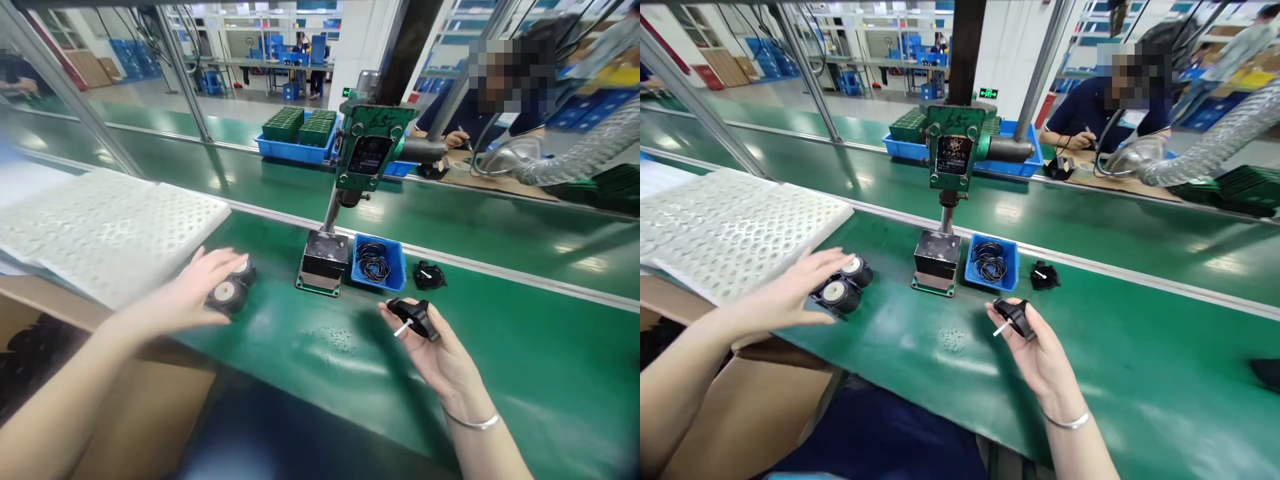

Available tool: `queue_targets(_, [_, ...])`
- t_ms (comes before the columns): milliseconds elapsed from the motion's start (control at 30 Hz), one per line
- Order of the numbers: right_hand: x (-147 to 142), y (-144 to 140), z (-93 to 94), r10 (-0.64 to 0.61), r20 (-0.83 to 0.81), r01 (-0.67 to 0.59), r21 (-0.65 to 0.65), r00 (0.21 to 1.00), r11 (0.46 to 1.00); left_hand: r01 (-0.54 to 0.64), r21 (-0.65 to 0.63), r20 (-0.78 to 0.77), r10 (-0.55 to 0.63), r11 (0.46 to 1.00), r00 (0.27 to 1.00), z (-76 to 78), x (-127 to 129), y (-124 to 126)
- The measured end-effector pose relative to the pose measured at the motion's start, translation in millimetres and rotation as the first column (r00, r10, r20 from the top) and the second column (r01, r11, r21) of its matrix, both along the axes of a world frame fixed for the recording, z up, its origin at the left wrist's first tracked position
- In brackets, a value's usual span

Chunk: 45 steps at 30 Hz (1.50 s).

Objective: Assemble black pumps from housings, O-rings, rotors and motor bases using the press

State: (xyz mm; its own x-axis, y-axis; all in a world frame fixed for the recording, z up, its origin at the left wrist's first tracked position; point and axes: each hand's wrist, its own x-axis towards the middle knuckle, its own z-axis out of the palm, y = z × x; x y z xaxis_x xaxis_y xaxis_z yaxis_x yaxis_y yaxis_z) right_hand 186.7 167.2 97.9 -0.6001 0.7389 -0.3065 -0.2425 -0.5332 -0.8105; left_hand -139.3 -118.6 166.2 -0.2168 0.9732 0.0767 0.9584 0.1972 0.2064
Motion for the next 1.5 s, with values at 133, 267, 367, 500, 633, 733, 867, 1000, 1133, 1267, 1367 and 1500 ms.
queue_targets(133, [-21,-11,0.1,0.056,-0.03,-0.06,-0.129,0.998,0.99,0.073,0.019,-0.078,-0.071,0.997,0.994,-57.5,-3,-34])
queue_targets(267, [-38,-26,2.3,0.112,-0.087,-0.129,-0.229,0.99,0.965,0.218,0.179,-0.193,-0.183,0.959,0.964,-82.7,-2,-41])
queue_targets(367, [-44,-33,0.7,0.128,-0.119,-0.157,-0.283,0.985,0.946,0.294,0.232,-0.187,-0.254,0.927,0.949,-89.2,11,-34])
queue_targets(500, [-53,-38,0.6,0.136,-0.132,-0.168,-0.278,0.982,0.946,0.294,0.258,0.038,-0.313,0.92,0.949,-91.1,58,9])
queue_targets(633, [-63,-39,5.3,0.16,-0.092,-0.177,-0.237,0.983,0.955,0.282,0.262,0.341,-0.362,0.923,0.868,-91.1,97,72])
queue_targets(733, [-64,-38,9.2,0.179,-0.023,-0.18,-0.102,0.984,0.978,0.249,0.323,0.493,-0.387,0.913,0.779,-96.6,107,102])
queue_targets(867, [-58,-39,15.6,0.159,0.161,-0.206,0.335,0.974,0.919,0.079,0.359,0.659,-0.312,0.93,0.684,-113.1,113,108])
queue_targets(1000, [-60,-43,19.7,0.206,0.239,-0.312,0.608,0.949,0.73,-0.02,0.307,0.795,-0.245,0.951,0.555,-125.0,116,102])
queue_targets(1133, [-69,-46,12.8,0.243,0.28,-0.369,0.646,0.929,0.668,-0.036,0.315,0.846,-0.264,0.948,0.463,-127.3,116,102])
queue_targets(1267, [-72,-46,6.6,0.239,0.328,-0.404,0.669,0.914,0.624,-0.049,0.302,0.852,-0.246,0.952,0.463,-126.8,115,103])
queue_targets(1367, [-68,-46,10.3,0.214,0.376,-0.43,0.733,0.902,0.527,-0.047,0.302,0.839,-0.242,0.952,0.488,-126.4,114,103])
queue_targets(1500, [-63,-49,17.6,0.155,0.453,-0.479,0.83,0.878,0.286,-0.023,0.309,0.817,-0.253,0.951,0.518,-125.6,113,103])
